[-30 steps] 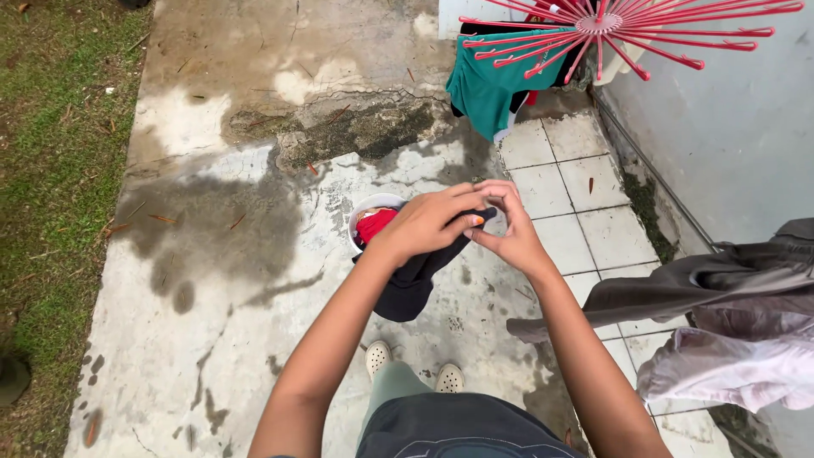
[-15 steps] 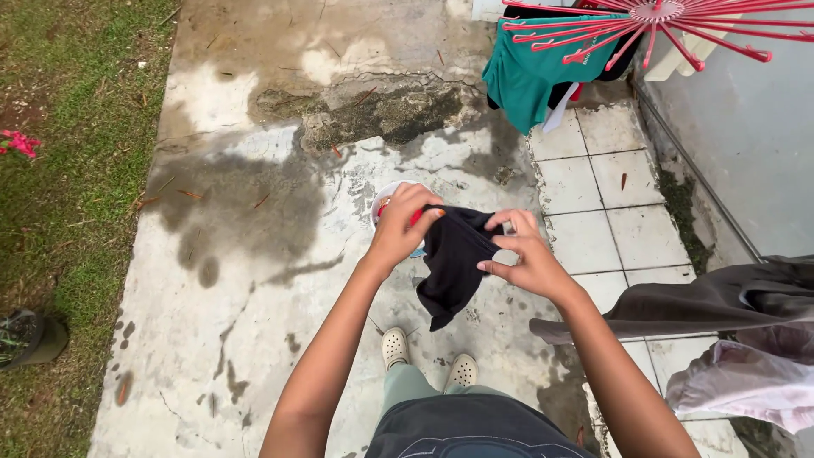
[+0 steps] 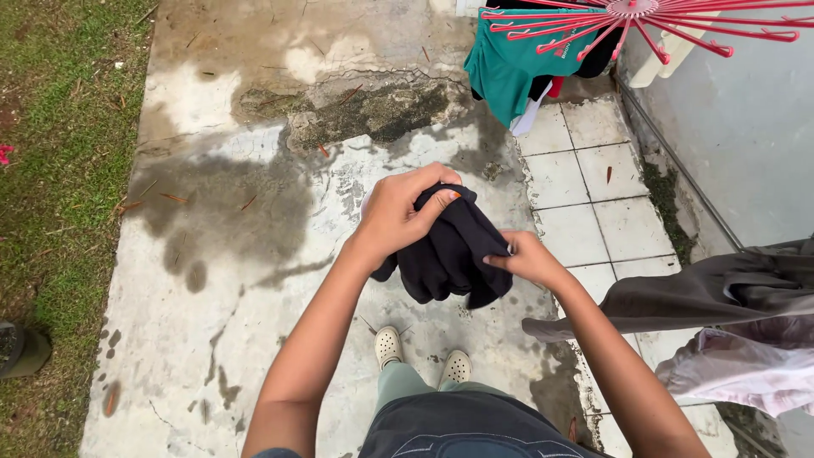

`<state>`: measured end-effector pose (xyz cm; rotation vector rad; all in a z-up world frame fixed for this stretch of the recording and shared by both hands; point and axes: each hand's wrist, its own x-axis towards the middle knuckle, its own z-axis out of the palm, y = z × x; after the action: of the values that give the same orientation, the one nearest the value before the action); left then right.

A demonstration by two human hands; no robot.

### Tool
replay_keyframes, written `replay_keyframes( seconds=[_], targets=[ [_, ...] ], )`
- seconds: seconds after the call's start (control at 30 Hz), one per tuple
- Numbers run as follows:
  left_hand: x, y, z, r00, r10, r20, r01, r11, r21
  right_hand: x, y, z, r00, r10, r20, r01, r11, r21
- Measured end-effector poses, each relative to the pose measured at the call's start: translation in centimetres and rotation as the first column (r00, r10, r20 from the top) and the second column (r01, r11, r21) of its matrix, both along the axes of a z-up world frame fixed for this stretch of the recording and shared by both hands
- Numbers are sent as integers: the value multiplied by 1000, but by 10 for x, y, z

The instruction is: Hanging wet clothes from a bucket onto a laundry rack to dry.

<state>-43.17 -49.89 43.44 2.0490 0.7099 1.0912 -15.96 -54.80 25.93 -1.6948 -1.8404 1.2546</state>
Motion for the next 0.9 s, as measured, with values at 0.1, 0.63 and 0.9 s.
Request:
replay_keyframes(
  seconds=[0.1,0.63,0.9],
  targets=[
    [-9,6,1,985,83,-151,-67,992,105,24,8,-24,974,-199,106,69,709,702],
    [-106,125,-49,654,181,-735,-184,980,77,77,116,56,804,-309,508,-35,828,559],
    [-69,50,5,805,560,193,-537,553,637,72,55,145,891,-439,-114,97,-62,993]
  ],
)
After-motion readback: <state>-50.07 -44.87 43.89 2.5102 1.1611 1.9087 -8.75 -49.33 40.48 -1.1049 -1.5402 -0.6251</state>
